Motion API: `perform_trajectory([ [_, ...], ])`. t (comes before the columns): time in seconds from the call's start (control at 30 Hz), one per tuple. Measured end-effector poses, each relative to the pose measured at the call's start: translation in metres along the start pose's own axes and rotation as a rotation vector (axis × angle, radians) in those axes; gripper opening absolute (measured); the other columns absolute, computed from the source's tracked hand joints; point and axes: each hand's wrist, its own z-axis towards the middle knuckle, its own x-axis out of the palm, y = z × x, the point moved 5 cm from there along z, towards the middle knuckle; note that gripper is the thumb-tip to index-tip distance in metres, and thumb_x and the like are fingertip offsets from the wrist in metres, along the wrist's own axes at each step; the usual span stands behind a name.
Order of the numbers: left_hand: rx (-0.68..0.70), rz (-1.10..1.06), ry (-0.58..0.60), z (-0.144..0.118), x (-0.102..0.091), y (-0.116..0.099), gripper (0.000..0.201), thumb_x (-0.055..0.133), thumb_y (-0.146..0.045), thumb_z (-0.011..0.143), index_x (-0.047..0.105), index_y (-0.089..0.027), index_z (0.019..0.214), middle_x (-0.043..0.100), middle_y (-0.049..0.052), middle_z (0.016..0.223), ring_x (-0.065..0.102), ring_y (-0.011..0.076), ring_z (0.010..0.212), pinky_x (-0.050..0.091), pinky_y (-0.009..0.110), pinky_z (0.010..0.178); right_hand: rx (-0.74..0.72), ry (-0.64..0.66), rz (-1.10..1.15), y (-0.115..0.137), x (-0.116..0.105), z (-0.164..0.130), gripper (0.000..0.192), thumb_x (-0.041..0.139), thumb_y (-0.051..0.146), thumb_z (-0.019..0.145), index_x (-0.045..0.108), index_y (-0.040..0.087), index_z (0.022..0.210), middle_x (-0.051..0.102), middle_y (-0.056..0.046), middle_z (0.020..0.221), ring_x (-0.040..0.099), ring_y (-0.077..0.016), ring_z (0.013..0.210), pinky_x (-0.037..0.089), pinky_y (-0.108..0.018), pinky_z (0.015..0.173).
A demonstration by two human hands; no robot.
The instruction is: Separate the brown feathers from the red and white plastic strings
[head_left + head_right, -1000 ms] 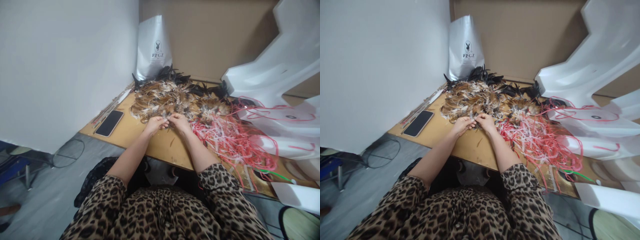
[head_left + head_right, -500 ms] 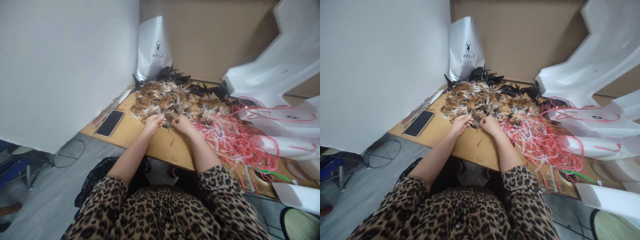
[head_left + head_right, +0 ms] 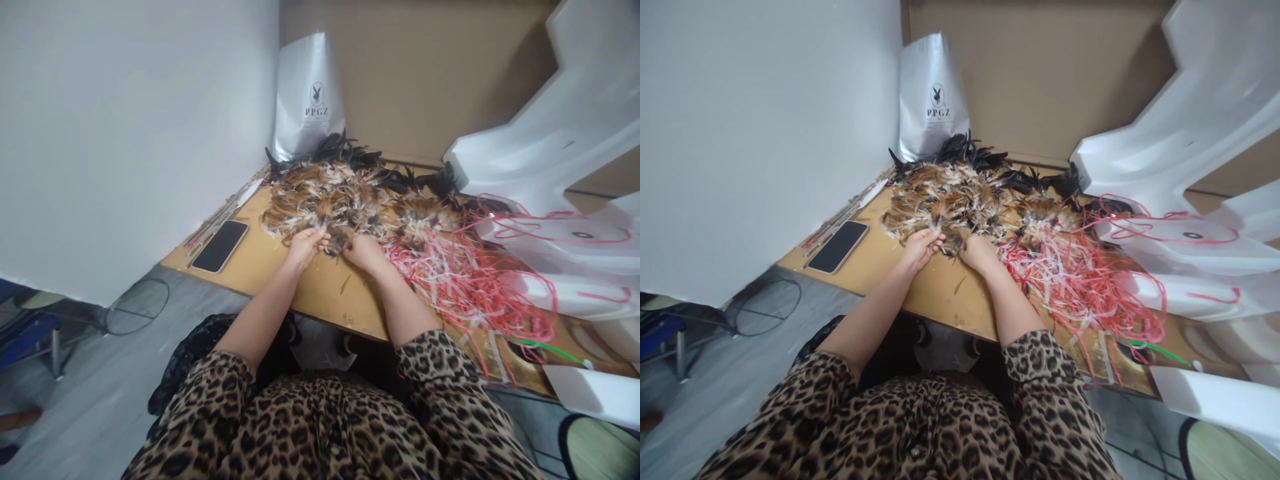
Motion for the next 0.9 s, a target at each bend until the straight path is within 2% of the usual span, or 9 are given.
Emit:
perform_trajectory([
  [0.13, -0.01, -0.038, -0.017, 0.001, -0.001, -0.001, 0.016, 0.07, -0.02, 0.069, 0.059, -0.009, 0.071, 0.066, 0.004, 0.069, 0.055, 0.0029, 0.052, 0.04, 0.013, 0.047, 0.019, 0.05, 0.475, -0.008, 0.006, 0.005, 0.018, 0.053, 0.027, 0.066, 0.064, 0.014, 0.064, 0.056, 0.0, 0.052, 0.044, -0.0087, 0.047, 0.031, -0.021, 0.048],
  [0.23, -0.025, -0.055, -0.018, 0.001, -0.001, -0.001, 0.014, 0.069, -0.019, 0.07, 0.06, -0.009, 0.072, 0.066, 0.003, 0.069, 0.056, 0.0028, 0.052, 0.039, 0.012, 0.047, 0.131, 0.07, 0.866, -0.014, 0.012, 0.008, 0.02, 0.057, 0.031, 0.063, 0.063, 0.014, 0.07, 0.048, 0.004, 0.044, 0.037, -0.0061, 0.04, 0.026, -0.02, 0.042],
  [0.3, -0.03, -0.061, -0.014, 0.001, 0.0, 0.0, 0.012, 0.068, -0.018, 0.071, 0.059, -0.009, 0.072, 0.066, 0.003, 0.069, 0.057, 0.003, 0.053, 0.04, 0.012, 0.048, 0.174, 0.06, 1.072, -0.016, 0.014, 0.009, 0.021, 0.061, 0.034, 0.061, 0.061, 0.014, 0.069, 0.046, 0.005, 0.043, 0.034, -0.0052, 0.038, 0.024, -0.019, 0.039],
  [0.43, -0.067, -0.055, 0.013, 0.0, 0.001, 0.002, 0.01, 0.066, -0.016, 0.073, 0.059, -0.009, 0.072, 0.067, 0.005, 0.073, 0.058, 0.0035, 0.056, 0.041, 0.013, 0.049, 0.157, 0.098, 1.396, -0.012, 0.017, 0.012, 0.025, 0.07, 0.034, 0.054, 0.056, 0.015, 0.065, 0.048, 0.005, 0.048, 0.035, -0.0039, 0.039, 0.019, -0.018, 0.037],
  [0.63, -0.133, -0.071, 0.087, -0.002, 0.005, 0.006, 0.003, 0.06, -0.01, 0.077, 0.061, -0.008, 0.075, 0.069, 0.007, 0.08, 0.059, 0.003, 0.059, 0.043, 0.011, 0.051, 0.19, 0.076, 1.635, -0.005, 0.019, 0.012, 0.031, 0.076, 0.028, 0.049, 0.054, 0.016, 0.068, 0.048, 0.007, 0.051, 0.039, -0.004, 0.044, 0.023, -0.017, 0.04],
  [0.8, -0.209, -0.105, 0.126, -0.004, 0.009, 0.008, 0.004, 0.057, -0.006, 0.078, 0.061, -0.008, 0.078, 0.068, 0.007, 0.079, 0.06, 0.0033, 0.06, 0.043, 0.009, 0.05, 0.16, 0.032, 1.709, -0.001, 0.019, 0.012, 0.031, 0.076, 0.027, 0.05, 0.053, 0.016, 0.068, 0.05, 0.007, 0.052, 0.041, -0.0046, 0.046, 0.026, -0.017, 0.042],
  [0.9, -0.242, -0.137, 0.136, -0.005, 0.01, 0.01, 0.004, 0.057, -0.006, 0.078, 0.061, -0.008, 0.078, 0.067, 0.005, 0.076, 0.06, 0.0029, 0.059, 0.044, 0.008, 0.049, 0.144, -0.015, 1.679, 0.0, 0.021, 0.013, 0.032, 0.076, 0.029, 0.05, 0.053, 0.017, 0.069, 0.05, 0.007, 0.052, 0.042, -0.0048, 0.047, 0.027, -0.017, 0.044],
])
